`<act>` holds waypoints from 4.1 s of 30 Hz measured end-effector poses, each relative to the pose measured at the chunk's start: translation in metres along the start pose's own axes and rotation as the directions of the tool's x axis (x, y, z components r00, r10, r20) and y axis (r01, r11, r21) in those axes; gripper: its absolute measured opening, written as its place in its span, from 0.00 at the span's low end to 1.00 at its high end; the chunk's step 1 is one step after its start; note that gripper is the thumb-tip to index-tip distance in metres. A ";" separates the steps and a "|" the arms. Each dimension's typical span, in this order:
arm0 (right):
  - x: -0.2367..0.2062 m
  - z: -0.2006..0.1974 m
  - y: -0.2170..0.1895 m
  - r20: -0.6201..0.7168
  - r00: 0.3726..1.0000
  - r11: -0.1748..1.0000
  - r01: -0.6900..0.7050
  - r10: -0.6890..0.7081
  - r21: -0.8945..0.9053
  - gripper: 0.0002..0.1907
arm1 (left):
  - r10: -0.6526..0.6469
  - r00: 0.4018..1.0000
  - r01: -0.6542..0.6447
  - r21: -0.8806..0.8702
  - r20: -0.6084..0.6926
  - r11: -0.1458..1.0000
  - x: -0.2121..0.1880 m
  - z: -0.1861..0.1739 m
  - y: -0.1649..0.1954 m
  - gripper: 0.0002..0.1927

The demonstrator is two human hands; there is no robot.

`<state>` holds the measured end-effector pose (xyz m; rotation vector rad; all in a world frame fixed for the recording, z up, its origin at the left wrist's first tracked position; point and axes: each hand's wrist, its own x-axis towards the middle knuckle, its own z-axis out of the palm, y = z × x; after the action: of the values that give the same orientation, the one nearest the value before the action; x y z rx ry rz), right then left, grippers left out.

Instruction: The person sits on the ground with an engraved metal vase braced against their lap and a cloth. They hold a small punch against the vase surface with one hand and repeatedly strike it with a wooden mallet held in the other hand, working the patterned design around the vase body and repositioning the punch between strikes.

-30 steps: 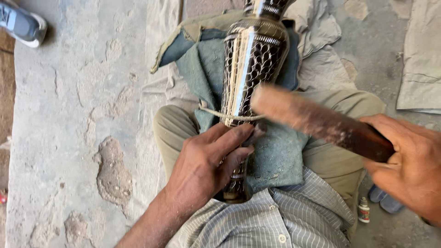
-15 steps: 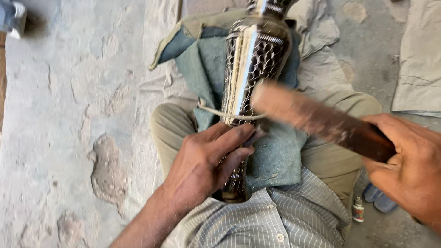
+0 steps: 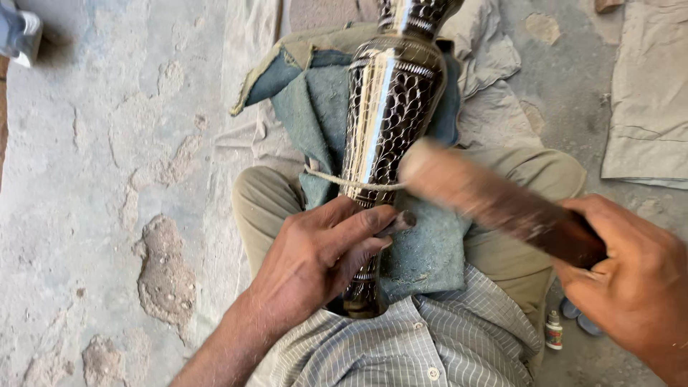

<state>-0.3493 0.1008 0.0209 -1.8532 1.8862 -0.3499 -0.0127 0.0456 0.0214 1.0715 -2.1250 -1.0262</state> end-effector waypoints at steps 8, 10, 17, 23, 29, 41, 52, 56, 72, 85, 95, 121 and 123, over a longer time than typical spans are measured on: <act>-0.005 0.014 0.032 -0.133 0.969 0.862 -0.115 0.206 0.494 0.17 | -0.090 0.996 0.089 -0.061 -0.016 0.994 0.003 0.004 0.004 0.18; -0.006 0.012 0.028 -0.147 0.975 0.907 -0.091 0.165 0.411 0.15 | -0.078 0.997 0.078 -0.030 -0.019 0.997 0.002 0.005 0.004 0.18; -0.007 -0.005 -0.017 -0.131 0.974 0.865 -0.100 0.187 0.491 0.14 | -0.056 0.997 0.059 0.047 -0.056 0.997 -0.004 0.012 -0.001 0.17; -0.006 -0.008 0.000 -0.240 0.960 0.989 0.134 -0.146 -0.064 0.25 | 0.054 0.986 -0.061 -0.042 -0.155 0.997 -0.006 0.015 -0.010 0.11; -0.002 0.017 0.066 -0.138 0.955 0.260 0.068 0.261 0.963 0.22 | -0.148 0.974 0.130 -0.113 -0.173 0.985 -0.010 -0.001 -0.016 0.20; 0.000 -0.004 -0.009 -0.013 0.999 0.851 0.044 -0.044 0.523 0.18 | 0.095 0.984 -0.064 -0.199 0.153 0.978 0.011 -0.015 -0.025 0.18; -0.042 0.003 0.030 0.194 0.980 0.902 -0.124 0.045 0.413 0.16 | 0.204 0.961 -0.158 -0.236 0.186 0.959 0.022 -0.020 -0.037 0.19; -0.037 0.005 0.024 0.237 0.949 0.966 -0.161 0.208 -0.204 0.26 | 0.189 0.950 -0.128 -0.245 0.247 0.961 0.024 -0.021 -0.038 0.19; -0.042 0.009 -0.013 0.090 0.988 0.992 -0.129 0.129 -0.005 0.21 | 0.306 0.924 -0.264 -0.198 0.230 0.944 0.031 -0.019 -0.041 0.19; -0.053 0.012 0.018 0.180 0.971 0.986 -0.163 0.154 0.034 0.19 | 0.279 0.927 -0.213 -0.259 0.250 0.942 0.031 -0.019 -0.041 0.19; -0.048 0.007 -0.005 0.199 0.977 0.991 -0.057 0.080 -0.118 0.26 | 0.254 0.923 -0.184 -0.250 0.289 0.951 0.033 -0.023 -0.040 0.19; -0.005 -0.009 0.023 -0.030 0.901 0.837 0.414 -0.433 0.359 0.28 | -0.111 0.991 0.093 -0.212 -0.072 0.973 0.001 -0.004 -0.038 0.19; 0.010 -0.017 0.009 0.027 0.913 0.904 0.398 -0.406 0.153 0.26 | -0.146 0.982 0.117 -0.216 -0.124 0.969 -0.001 0.001 -0.034 0.20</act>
<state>-0.3650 0.0888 0.0295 -2.1192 1.3871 -0.5469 0.0017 0.0337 -0.0066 1.1566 -1.8114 -1.1717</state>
